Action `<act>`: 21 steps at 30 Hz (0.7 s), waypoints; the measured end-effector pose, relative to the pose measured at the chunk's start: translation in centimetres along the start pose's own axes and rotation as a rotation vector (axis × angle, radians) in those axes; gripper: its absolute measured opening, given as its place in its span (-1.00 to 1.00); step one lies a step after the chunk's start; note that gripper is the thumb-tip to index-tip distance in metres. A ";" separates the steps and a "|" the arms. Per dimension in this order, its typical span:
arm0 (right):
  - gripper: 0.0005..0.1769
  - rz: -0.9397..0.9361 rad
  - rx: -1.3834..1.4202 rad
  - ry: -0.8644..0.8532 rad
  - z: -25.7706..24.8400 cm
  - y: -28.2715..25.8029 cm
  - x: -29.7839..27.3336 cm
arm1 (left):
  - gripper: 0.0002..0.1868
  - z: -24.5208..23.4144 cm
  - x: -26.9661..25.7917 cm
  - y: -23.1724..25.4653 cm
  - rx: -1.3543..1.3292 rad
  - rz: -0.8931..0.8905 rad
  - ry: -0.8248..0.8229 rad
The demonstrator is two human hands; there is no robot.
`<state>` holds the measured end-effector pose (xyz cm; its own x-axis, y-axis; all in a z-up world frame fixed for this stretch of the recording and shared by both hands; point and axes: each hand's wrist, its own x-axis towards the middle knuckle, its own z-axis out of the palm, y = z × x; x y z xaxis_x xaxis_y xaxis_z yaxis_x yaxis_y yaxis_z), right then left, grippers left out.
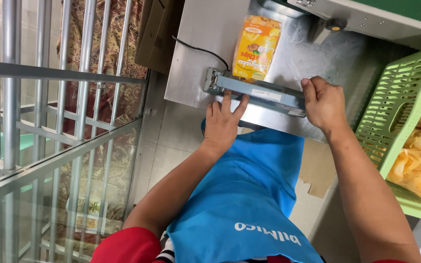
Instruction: The person is sealing bags of chips using a manual heat sealer at a packaging station.
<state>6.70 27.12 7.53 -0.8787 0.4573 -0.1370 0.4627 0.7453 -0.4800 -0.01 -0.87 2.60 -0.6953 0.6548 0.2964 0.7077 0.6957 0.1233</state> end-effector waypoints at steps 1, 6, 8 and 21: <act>-0.55 -0.003 0.019 0.005 0.0 0.1 0.0 | -0.32 -0.1 0.1 0.0 -0.007 -0.002 -0.002; -0.57 -0.027 0.066 0.026 0.2 0.8 -0.2 | -0.31 0.0 0.1 0.3 -0.012 -0.006 -0.001; -0.58 -0.037 0.086 0.041 0.4 1.2 -0.2 | -0.30 -0.2 0.2 0.3 -0.009 -0.009 0.004; -0.58 -0.039 0.150 0.056 0.5 1.4 -0.5 | -0.27 -0.2 0.1 0.2 -0.039 -0.002 -0.025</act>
<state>7.70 27.72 6.50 -0.8857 0.4591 -0.0694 0.4022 0.6838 -0.6088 0.07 -0.76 2.80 -0.6993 0.6608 0.2726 0.7102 0.6854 0.1605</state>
